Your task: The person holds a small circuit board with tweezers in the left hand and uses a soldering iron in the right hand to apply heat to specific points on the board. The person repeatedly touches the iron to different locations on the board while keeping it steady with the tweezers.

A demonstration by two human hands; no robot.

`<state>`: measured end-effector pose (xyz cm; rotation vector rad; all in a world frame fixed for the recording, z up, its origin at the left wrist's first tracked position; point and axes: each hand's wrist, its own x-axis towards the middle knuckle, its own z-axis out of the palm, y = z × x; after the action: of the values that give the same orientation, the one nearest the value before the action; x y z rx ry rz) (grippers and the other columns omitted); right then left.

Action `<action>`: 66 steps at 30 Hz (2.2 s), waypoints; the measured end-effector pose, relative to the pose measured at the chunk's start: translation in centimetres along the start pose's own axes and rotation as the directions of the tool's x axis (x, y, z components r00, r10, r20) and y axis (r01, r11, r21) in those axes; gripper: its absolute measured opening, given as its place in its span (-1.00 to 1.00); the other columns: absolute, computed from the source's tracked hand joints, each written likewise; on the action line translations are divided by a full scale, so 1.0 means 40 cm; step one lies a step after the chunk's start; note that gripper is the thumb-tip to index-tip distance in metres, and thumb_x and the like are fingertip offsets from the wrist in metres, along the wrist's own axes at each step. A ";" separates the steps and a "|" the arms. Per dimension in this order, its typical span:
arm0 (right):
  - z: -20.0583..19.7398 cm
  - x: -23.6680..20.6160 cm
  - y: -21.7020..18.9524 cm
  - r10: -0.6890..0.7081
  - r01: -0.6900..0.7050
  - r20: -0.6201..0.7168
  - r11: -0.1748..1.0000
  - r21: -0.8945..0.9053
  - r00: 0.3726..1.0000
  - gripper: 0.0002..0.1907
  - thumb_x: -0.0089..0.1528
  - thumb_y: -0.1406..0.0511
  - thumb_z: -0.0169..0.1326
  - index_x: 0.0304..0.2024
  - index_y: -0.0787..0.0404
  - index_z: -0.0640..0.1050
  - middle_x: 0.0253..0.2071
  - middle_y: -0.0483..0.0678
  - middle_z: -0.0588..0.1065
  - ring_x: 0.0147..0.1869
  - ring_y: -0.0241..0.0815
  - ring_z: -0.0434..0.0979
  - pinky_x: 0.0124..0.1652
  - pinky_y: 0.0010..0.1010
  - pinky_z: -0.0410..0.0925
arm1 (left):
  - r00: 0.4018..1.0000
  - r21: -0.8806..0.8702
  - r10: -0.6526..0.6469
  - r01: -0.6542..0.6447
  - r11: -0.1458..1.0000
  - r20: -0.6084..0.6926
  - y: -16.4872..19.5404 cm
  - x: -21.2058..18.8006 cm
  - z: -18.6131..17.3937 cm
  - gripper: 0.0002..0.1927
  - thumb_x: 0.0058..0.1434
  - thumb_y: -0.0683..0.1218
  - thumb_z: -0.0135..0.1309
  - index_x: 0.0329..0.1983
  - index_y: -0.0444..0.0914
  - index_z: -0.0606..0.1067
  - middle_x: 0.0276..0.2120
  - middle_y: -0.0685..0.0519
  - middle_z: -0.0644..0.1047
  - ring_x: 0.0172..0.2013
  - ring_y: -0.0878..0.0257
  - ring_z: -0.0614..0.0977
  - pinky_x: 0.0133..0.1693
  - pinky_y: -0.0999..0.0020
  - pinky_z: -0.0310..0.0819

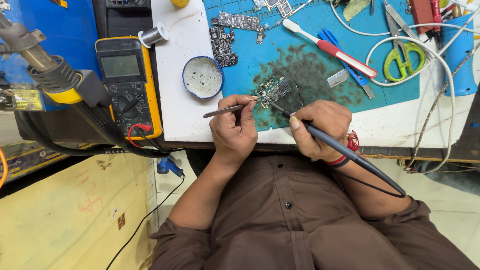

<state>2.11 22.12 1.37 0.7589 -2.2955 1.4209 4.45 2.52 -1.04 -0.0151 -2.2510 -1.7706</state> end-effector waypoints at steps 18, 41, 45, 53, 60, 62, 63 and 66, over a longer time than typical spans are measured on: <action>0.002 -0.003 0.004 -0.003 0.003 -0.007 1.000 -0.017 1.000 -0.91 0.23 0.43 0.16 -0.33 0.28 0.49 -0.48 0.00 0.50 -0.47 -0.06 0.50 -0.39 -0.29 0.32 | 1.000 0.003 0.001 -0.001 1.000 0.003 -0.002 0.001 0.000 -0.88 0.45 -0.29 0.06 -0.01 -0.35 0.38 -0.14 -0.08 0.64 -0.17 0.32 0.70 -0.15 0.47 0.64; 0.001 0.000 0.002 -0.009 0.009 0.002 0.999 -0.037 1.000 -0.93 0.21 0.44 0.17 -0.32 0.27 0.51 -0.48 0.00 0.51 -0.46 -0.06 0.50 -0.39 -0.30 0.33 | 1.000 0.004 -0.001 0.001 1.000 0.003 0.001 0.003 0.001 -0.87 0.45 -0.28 0.07 -0.01 -0.34 0.38 -0.13 -0.08 0.64 -0.17 0.32 0.70 -0.13 0.46 0.64; 0.000 0.002 0.004 -0.009 0.009 0.007 0.999 -0.046 1.000 -0.92 0.21 0.44 0.18 -0.32 0.27 0.51 -0.49 0.00 0.50 -0.47 -0.06 0.50 -0.39 -0.29 0.33 | 1.000 0.002 -0.012 0.012 1.000 -0.003 0.001 0.003 0.003 -0.88 0.45 -0.28 0.07 -0.02 -0.34 0.39 -0.14 -0.07 0.65 -0.19 0.32 0.69 -0.14 0.47 0.63; 0.001 0.002 0.002 -0.009 0.010 0.007 0.999 -0.039 1.000 -0.93 0.22 0.44 0.17 -0.32 0.27 0.51 -0.48 0.00 0.50 -0.45 -0.05 0.51 -0.37 -0.29 0.34 | 1.000 0.002 -0.008 0.008 1.000 0.005 0.001 0.003 0.001 -0.88 0.46 -0.26 0.07 -0.02 -0.33 0.39 -0.14 -0.06 0.65 -0.19 0.33 0.70 -0.16 0.47 0.64; -0.001 0.000 0.003 -0.010 0.011 0.002 1.000 -0.026 1.000 -0.93 0.21 0.43 0.16 -0.34 0.27 0.50 -0.49 0.01 0.50 -0.47 -0.05 0.50 -0.39 -0.28 0.32 | 1.000 0.015 -0.010 0.010 1.000 0.002 0.001 0.003 0.001 -0.88 0.45 -0.26 0.07 -0.02 -0.33 0.39 -0.15 -0.06 0.65 -0.20 0.34 0.70 -0.17 0.48 0.63; -0.001 0.000 0.002 -0.007 0.007 0.002 1.000 -0.026 1.000 -0.93 0.22 0.42 0.16 -0.33 0.27 0.50 -0.48 0.01 0.50 -0.47 -0.05 0.50 -0.39 -0.28 0.32 | 1.000 0.013 -0.014 0.014 1.000 0.002 0.001 0.003 0.001 -0.88 0.45 -0.27 0.08 -0.03 -0.33 0.39 -0.15 -0.05 0.65 -0.20 0.34 0.70 -0.17 0.48 0.63; -0.001 0.001 0.002 -0.001 0.001 0.006 1.000 -0.025 1.000 -0.92 0.22 0.42 0.16 -0.34 0.27 0.50 -0.49 0.01 0.50 -0.48 -0.05 0.49 -0.40 -0.28 0.32 | 1.000 0.014 -0.009 0.009 1.000 0.001 0.002 0.004 0.001 -0.88 0.45 -0.27 0.08 -0.03 -0.33 0.39 -0.15 -0.05 0.65 -0.20 0.33 0.70 -0.16 0.47 0.63; -0.001 0.003 0.003 -0.005 0.005 0.008 1.000 -0.023 1.000 -0.92 0.22 0.42 0.16 -0.34 0.27 0.50 -0.49 0.00 0.50 -0.48 -0.05 0.49 -0.39 -0.28 0.32 | 1.000 0.020 -0.002 0.002 1.000 -0.002 0.003 0.006 0.001 -0.88 0.45 -0.27 0.08 -0.03 -0.33 0.39 -0.15 -0.06 0.65 -0.19 0.32 0.70 -0.16 0.47 0.63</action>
<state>1.93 22.17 1.36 0.7643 -2.3098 1.3890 4.21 2.56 -0.90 -0.0068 -2.2675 -1.7480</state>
